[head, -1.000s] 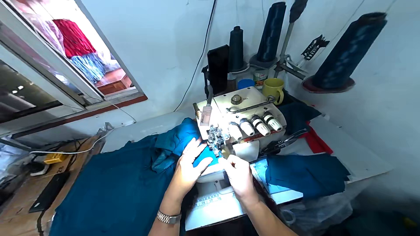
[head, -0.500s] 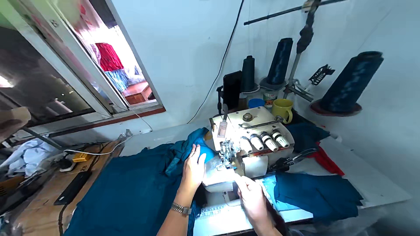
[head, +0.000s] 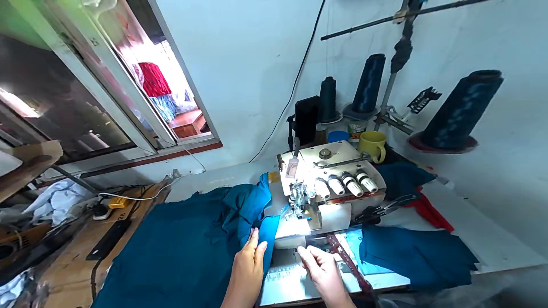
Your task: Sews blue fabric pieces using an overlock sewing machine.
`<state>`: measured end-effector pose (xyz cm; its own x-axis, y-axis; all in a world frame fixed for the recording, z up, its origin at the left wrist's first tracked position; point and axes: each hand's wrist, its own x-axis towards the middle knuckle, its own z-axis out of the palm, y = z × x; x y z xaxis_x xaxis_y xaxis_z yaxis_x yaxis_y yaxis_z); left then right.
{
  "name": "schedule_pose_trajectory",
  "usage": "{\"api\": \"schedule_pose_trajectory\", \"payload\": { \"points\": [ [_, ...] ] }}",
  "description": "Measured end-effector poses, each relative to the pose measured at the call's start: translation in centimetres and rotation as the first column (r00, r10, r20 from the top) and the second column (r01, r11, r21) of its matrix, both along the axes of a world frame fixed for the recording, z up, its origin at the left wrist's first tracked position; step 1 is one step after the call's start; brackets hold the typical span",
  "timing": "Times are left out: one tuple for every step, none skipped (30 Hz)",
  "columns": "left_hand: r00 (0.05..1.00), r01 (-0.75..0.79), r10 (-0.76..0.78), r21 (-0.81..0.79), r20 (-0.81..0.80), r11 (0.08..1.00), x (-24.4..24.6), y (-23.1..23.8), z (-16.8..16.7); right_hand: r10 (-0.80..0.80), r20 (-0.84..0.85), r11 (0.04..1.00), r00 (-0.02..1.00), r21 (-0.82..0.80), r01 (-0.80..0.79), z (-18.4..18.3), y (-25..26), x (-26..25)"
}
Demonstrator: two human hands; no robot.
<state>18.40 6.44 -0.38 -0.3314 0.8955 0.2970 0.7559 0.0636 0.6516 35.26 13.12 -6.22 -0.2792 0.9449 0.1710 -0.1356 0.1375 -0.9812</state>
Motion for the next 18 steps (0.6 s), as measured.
{"api": "schedule_pose_trajectory", "payload": {
  "points": [
    [1.000,-0.005,0.006,0.004,-0.018,1.000,0.3,-0.5,-0.1,0.008,0.010,1.000,1.000,0.005,-0.008,0.1,0.0,0.0],
    [0.999,-0.007,0.007,0.001,-0.034,1.000,0.6,-1.1,-0.1,0.018,0.018,1.000,1.000,0.005,-0.018,0.1,0.1,0.0],
    [0.999,-0.009,0.008,-0.005,-0.049,1.000,0.8,-1.5,0.0,0.030,0.022,1.000,0.999,0.002,-0.030,0.2,0.1,0.0],
    [0.998,-0.013,0.012,-0.016,-0.064,1.000,1.1,-2.0,0.1,0.044,0.023,0.999,0.999,0.000,-0.044,0.3,0.1,0.1],
    [0.997,-0.020,0.017,-0.038,-0.081,0.999,1.4,-2.4,0.3,0.052,0.023,0.999,0.998,0.000,-0.052,0.3,0.0,0.0],
    [0.996,-0.026,0.019,-0.072,-0.092,0.997,1.8,-2.9,0.5,0.051,0.024,0.999,0.998,0.003,-0.051,0.4,0.0,0.0],
    [0.995,-0.026,0.015,-0.115,-0.096,0.993,2.2,-3.4,0.8,0.048,0.029,0.999,0.998,0.004,-0.048,0.6,-0.1,0.0],
    [0.996,-0.016,0.001,-0.155,-0.093,0.988,2.8,-3.9,1.1,0.042,0.039,0.999,0.998,0.007,-0.042,0.8,-0.2,-0.1],
    [0.996,0.000,-0.017,-0.193,-0.090,0.981,3.5,-4.3,1.4,0.037,0.048,0.999,0.998,0.007,-0.037,1.0,-0.3,-0.1],
    [0.995,0.016,-0.037,-0.233,-0.088,0.972,4.3,-4.7,1.7,0.033,0.054,0.999,0.998,0.006,-0.034,1.2,-0.3,-0.1],
    [0.995,0.035,-0.059,-0.274,-0.080,0.961,5.1,-5.1,1.9,0.034,0.066,0.999,0.997,0.003,-0.034,1.4,-0.4,-0.1],
    [0.994,0.060,-0.085,-0.297,-0.075,0.953,6.0,-5.3,1.9,0.032,0.070,0.999,0.997,0.008,-0.032,1.6,-0.5,-0.2],
    [0.990,0.092,-0.119,-0.306,-0.069,0.948,6.9,-5.6,1.6,0.031,0.068,0.999,0.997,0.015,-0.032,1.9,-0.6,-0.2],
    [0.985,0.132,-0.160,-0.310,-0.066,0.942,7.7,-5.7,1.2,0.023,0.065,0.999,0.998,0.026,-0.025,2.0,-0.6,-0.2],
    [0.976,0.181,-0.210,-0.315,-0.062,0.932,8.4,-5.8,0.8,0.001,0.067,0.999,0.998,0.045,-0.004,2.0,-0.6,-0.2],
    [0.963,0.234,-0.264,-0.315,-0.054,0.920,8.9,-5.9,0.4,-0.045,0.057,0.997,0.997,0.072,0.041,2.0,-0.4,-0.1],
    [0.950,0.281,-0.308,-0.295,-0.049,0.913,9.1,-5.8,0.2,-0.099,0.030,0.992,0.995,0.085,0.097,2.0,0.0,0.2],
    [0.943,0.302,-0.327,-0.243,-0.068,0.922,8.9,-5.6,0.4,-0.170,-0.006,0.983,0.985,0.064,0.170,2.0,0.7,0.6]
  ]
}}
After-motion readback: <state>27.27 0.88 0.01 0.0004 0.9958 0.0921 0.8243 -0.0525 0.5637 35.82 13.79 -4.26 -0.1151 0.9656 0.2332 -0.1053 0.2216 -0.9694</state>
